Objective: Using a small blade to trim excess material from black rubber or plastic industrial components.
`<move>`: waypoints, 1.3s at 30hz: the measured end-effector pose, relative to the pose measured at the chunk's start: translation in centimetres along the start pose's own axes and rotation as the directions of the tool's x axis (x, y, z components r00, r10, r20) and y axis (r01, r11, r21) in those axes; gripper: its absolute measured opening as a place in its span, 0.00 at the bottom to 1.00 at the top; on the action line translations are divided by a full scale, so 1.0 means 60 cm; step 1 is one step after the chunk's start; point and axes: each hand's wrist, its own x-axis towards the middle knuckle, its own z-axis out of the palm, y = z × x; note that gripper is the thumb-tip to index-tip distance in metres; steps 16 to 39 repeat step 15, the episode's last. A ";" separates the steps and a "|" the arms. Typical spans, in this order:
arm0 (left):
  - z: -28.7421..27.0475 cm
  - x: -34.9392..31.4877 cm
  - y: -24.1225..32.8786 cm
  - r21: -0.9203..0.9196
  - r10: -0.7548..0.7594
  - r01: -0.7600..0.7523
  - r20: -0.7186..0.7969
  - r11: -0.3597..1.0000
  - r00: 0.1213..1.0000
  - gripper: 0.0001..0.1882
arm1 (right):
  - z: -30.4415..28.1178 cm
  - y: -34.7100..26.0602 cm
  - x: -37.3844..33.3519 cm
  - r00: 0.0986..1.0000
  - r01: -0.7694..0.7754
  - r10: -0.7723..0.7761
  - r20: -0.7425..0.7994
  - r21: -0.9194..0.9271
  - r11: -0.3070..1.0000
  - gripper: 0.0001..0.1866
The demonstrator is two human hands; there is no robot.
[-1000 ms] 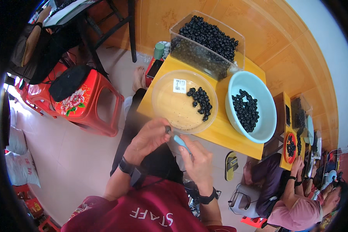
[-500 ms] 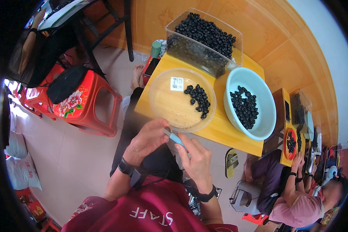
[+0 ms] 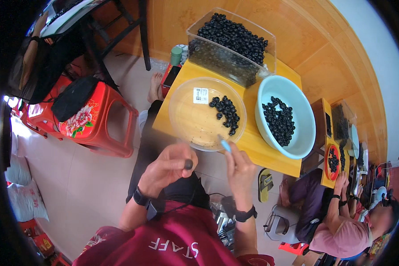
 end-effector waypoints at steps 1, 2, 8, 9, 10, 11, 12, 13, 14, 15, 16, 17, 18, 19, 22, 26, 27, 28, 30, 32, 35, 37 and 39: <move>0.007 -0.001 0.002 0.006 -0.003 0.003 0.007 1.000 1.000 0.06 | -0.005 0.005 0.000 1.000 0.004 -0.004 0.002 0.000 1.000 0.13; 0.009 -0.001 0.003 0.012 -0.007 0.006 0.013 1.000 1.000 0.06 | -0.013 0.006 -0.002 0.999 -0.009 0.009 -0.031 0.018 1.000 0.13; -0.004 0.004 -0.007 -0.019 0.020 -0.022 -0.111 1.000 0.994 0.06 | -0.028 -0.049 -0.012 0.974 -0.223 0.207 0.088 0.260 0.940 0.14; -0.007 0.005 -0.008 -0.019 0.016 -0.018 -0.112 1.000 0.994 0.06 | -0.027 -0.057 -0.011 0.960 -0.279 0.245 0.138 0.359 0.891 0.15; -0.012 0.006 -0.009 -0.018 0.009 -0.011 -0.118 1.000 0.993 0.06 | -0.025 -0.064 -0.009 0.942 -0.334 0.276 0.192 0.451 0.828 0.16; -0.015 0.007 -0.010 -0.018 0.003 -0.005 -0.125 1.000 0.992 0.06 | -0.023 -0.071 -0.006 0.941 -0.337 0.279 0.193 0.452 0.826 0.16; -0.015 0.007 -0.011 -0.018 0.001 -0.003 -0.124 1.000 0.992 0.06 | -0.022 -0.078 -0.002 0.934 -0.354 0.260 0.246 0.522 0.776 0.17; -0.015 0.007 -0.010 -0.010 0.004 -0.005 -0.124 1.000 0.992 0.06 | -0.021 -0.084 0.001 0.925 -0.372 0.236 0.297 0.587 0.719 0.18; -0.015 0.007 -0.010 -0.001 0.008 -0.008 -0.124 1.000 0.992 0.06 | -0.018 -0.093 0.004 0.910 -0.411 0.252 0.329 0.634 0.655 0.17; -0.016 0.007 -0.013 -0.005 -0.001 0.000 -0.146 1.000 0.989 0.07 | -0.012 -0.088 0.004 0.913 -0.399 0.213 0.347 0.660 0.636 0.18; -0.016 0.007 -0.013 -0.005 -0.001 0.000 -0.146 1.000 0.989 0.07 | -0.012 -0.088 0.004 0.913 -0.399 0.213 0.347 0.660 0.636 0.18; -0.016 0.007 -0.013 -0.005 -0.001 0.000 -0.146 1.000 0.989 0.07 | -0.012 -0.088 0.004 0.913 -0.399 0.213 0.347 0.660 0.636 0.18; -0.016 0.007 -0.013 -0.005 -0.001 0.000 -0.146 1.000 0.989 0.07 | -0.012 -0.088 0.004 0.913 -0.399 0.213 0.347 0.660 0.636 0.18; -0.016 0.007 -0.013 -0.005 -0.001 0.000 -0.146 1.000 0.989 0.07 | -0.012 -0.088 0.004 0.913 -0.399 0.213 0.347 0.660 0.636 0.18; -0.016 0.007 -0.013 -0.005 -0.001 0.000 -0.146 1.000 0.989 0.07 | -0.012 -0.088 0.004 0.913 -0.399 0.213 0.347 0.660 0.636 0.18; -0.016 0.007 -0.013 -0.005 -0.001 0.000 -0.146 1.000 0.989 0.07 | -0.012 -0.088 0.004 0.913 -0.399 0.213 0.347 0.660 0.636 0.18; -0.016 0.007 -0.013 -0.005 -0.001 0.000 -0.146 1.000 0.989 0.07 | -0.012 -0.088 0.004 0.913 -0.399 0.213 0.347 0.660 0.636 0.18; -0.016 0.007 -0.013 -0.005 -0.001 0.000 -0.146 1.000 0.989 0.07 | -0.012 -0.088 0.004 0.913 -0.399 0.213 0.347 0.660 0.636 0.18; -0.016 0.007 -0.013 -0.005 -0.001 0.000 -0.146 1.000 0.989 0.07 | -0.012 -0.088 0.004 0.913 -0.399 0.213 0.347 0.660 0.636 0.18; -0.016 0.007 -0.013 -0.005 -0.001 0.000 -0.146 1.000 0.989 0.07 | -0.012 -0.088 0.004 0.913 -0.399 0.213 0.347 0.660 0.636 0.18; -0.016 0.007 -0.013 -0.005 -0.001 0.000 -0.146 1.000 0.989 0.07 | -0.012 -0.088 0.004 0.913 -0.399 0.213 0.347 0.660 0.636 0.18; -0.016 0.007 -0.013 -0.005 -0.001 0.000 -0.146 1.000 0.989 0.07 | -0.012 -0.088 0.004 0.913 -0.399 0.213 0.347 0.660 0.636 0.18; -0.016 0.007 -0.013 -0.005 -0.001 0.000 -0.146 1.000 0.989 0.07 | -0.012 -0.088 0.004 0.913 -0.399 0.213 0.347 0.660 0.636 0.18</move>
